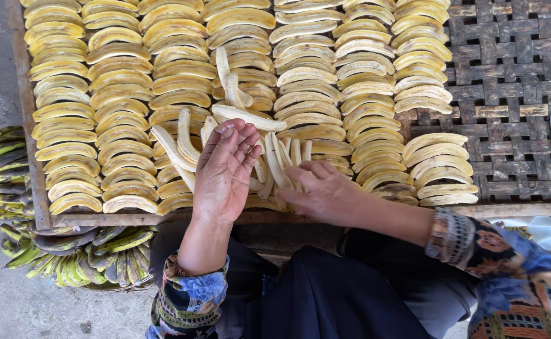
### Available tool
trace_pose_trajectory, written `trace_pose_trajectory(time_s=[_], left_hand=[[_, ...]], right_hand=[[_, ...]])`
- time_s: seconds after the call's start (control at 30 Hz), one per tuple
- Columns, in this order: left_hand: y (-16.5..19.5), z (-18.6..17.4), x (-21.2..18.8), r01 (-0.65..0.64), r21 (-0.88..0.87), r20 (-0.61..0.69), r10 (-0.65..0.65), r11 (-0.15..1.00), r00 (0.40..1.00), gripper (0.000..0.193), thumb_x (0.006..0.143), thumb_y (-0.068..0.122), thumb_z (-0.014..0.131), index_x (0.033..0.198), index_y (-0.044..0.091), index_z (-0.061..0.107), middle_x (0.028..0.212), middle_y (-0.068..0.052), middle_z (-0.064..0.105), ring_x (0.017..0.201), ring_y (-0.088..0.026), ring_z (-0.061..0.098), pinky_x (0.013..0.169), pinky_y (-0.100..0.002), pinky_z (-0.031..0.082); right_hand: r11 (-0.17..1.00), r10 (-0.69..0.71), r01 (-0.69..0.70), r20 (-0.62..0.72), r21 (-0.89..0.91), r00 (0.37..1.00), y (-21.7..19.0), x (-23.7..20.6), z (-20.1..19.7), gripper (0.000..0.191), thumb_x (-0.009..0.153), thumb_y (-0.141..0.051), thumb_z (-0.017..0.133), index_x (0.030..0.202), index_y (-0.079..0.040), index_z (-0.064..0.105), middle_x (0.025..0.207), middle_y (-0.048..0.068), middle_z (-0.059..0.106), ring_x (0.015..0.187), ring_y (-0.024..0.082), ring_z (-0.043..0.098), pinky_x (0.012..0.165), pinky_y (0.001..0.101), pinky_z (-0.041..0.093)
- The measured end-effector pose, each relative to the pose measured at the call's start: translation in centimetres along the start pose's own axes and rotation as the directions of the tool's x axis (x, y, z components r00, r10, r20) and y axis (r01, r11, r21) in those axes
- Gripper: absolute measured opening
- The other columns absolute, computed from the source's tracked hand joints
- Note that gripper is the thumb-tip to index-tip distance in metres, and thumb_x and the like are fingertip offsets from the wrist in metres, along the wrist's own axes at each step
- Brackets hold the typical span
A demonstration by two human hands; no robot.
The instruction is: The person sits on the floor in front of a woven drying tray and places peeled banana halves one at a time into neat rows on the tray, filling the empty section of the tray. They occasionally turn or reposition pieces to fit them into the pattern.
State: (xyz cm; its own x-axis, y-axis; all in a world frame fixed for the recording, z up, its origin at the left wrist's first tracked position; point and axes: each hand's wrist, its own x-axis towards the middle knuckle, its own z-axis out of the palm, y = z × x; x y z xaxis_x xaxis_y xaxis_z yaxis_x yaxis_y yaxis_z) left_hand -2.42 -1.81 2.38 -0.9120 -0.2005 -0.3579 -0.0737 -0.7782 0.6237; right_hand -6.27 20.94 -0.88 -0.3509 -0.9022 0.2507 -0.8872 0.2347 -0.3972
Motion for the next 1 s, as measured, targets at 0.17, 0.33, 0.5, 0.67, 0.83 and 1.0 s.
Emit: trace_pose_trajectory(time_s=[0.17, 0.33, 0.5, 0.67, 0.83, 1.0], left_hand=[[0.6, 0.0, -0.1, -0.011, -0.035, 0.020, 0.012, 0.999, 1.000, 0.019, 0.105, 0.019, 0.063, 0.120, 0.009, 0.063, 0.118, -0.007, 0.069, 0.114, -0.020, 0.065, 0.102, -0.038, 0.052], [0.9, 0.1, -0.2, -0.010, -0.048, 0.019, 0.011, 0.999, 1.000, 0.019, 0.104, 0.021, 0.064, 0.119, 0.008, 0.064, 0.117, -0.007, 0.069, 0.114, -0.020, 0.065, 0.101, -0.038, 0.052], [0.6, 0.2, -0.3, -0.002, -0.029, 0.028, 0.003, 1.000, 1.000, 0.018, 0.104, 0.020, 0.063, 0.119, 0.008, 0.064, 0.116, -0.007, 0.069, 0.113, -0.020, 0.064, 0.103, -0.038, 0.052], [0.2, -0.1, -0.2, 0.018, -0.017, 0.027, -0.017, 1.000, 0.999, 0.020, 0.104, 0.019, 0.062, 0.121, 0.008, 0.064, 0.117, -0.007, 0.069, 0.113, -0.020, 0.063, 0.102, -0.038, 0.051], [0.1, 0.0, -0.3, 0.038, -0.003, 0.021, -0.038, 0.999, 0.999, 0.018, 0.103, 0.018, 0.063, 0.119, 0.009, 0.064, 0.117, -0.006, 0.069, 0.116, -0.020, 0.063, 0.103, -0.038, 0.050], [0.2, -0.2, -0.5, 0.049, 0.026, -0.015, -0.049, 0.998, 0.999, 0.017, 0.103, 0.017, 0.063, 0.118, 0.009, 0.065, 0.117, -0.007, 0.069, 0.115, -0.021, 0.064, 0.104, -0.039, 0.050]], right_hand=[[0.994, 0.058, -0.062, -0.058, -0.085, 0.997, -0.3, 2.1, 2.7, 0.043, 0.073, -0.030, 0.082, 0.110, -0.014, 0.068, 0.138, 0.019, 0.051, 0.119, 0.040, 0.057, 0.093, 0.0492, 0.053], [0.995, 0.101, -0.101, -0.063, -0.004, 0.993, 1.5, 2.1, 3.4, 0.026, 0.084, -0.013, 0.079, 0.104, -0.007, 0.064, 0.138, 0.024, 0.050, 0.113, 0.039, 0.058, 0.089, 0.0448, 0.057], [0.930, 0.253, -0.211, -0.109, 0.301, 0.961, 3.6, 1.7, 2.0, 0.031, 0.082, 0.004, 0.069, 0.109, -0.008, 0.060, 0.129, 0.021, 0.054, 0.110, 0.034, 0.066, 0.089, 0.0382, 0.061], [0.667, 0.582, -0.544, 0.099, 0.509, 0.807, 8.7, -0.5, -2.2, 0.025, 0.097, -0.008, 0.068, 0.119, -0.010, 0.058, 0.116, 0.007, 0.064, 0.107, 0.020, 0.069, 0.089, 0.0355, 0.061], [0.556, 0.618, -0.528, 0.106, 0.642, 0.779, 14.5, -8.8, -8.6, 0.025, 0.100, -0.012, 0.063, 0.124, -0.007, 0.061, 0.116, 0.004, 0.066, 0.101, 0.012, 0.067, 0.087, 0.0310, 0.060], [0.361, 0.784, -0.725, 0.230, 0.587, 0.577, 19.1, -17.4, -10.4, 0.027, 0.099, -0.009, 0.063, 0.126, -0.006, 0.066, 0.104, 0.005, 0.072, 0.095, 0.011, 0.065, 0.076, 0.0290, 0.053]])
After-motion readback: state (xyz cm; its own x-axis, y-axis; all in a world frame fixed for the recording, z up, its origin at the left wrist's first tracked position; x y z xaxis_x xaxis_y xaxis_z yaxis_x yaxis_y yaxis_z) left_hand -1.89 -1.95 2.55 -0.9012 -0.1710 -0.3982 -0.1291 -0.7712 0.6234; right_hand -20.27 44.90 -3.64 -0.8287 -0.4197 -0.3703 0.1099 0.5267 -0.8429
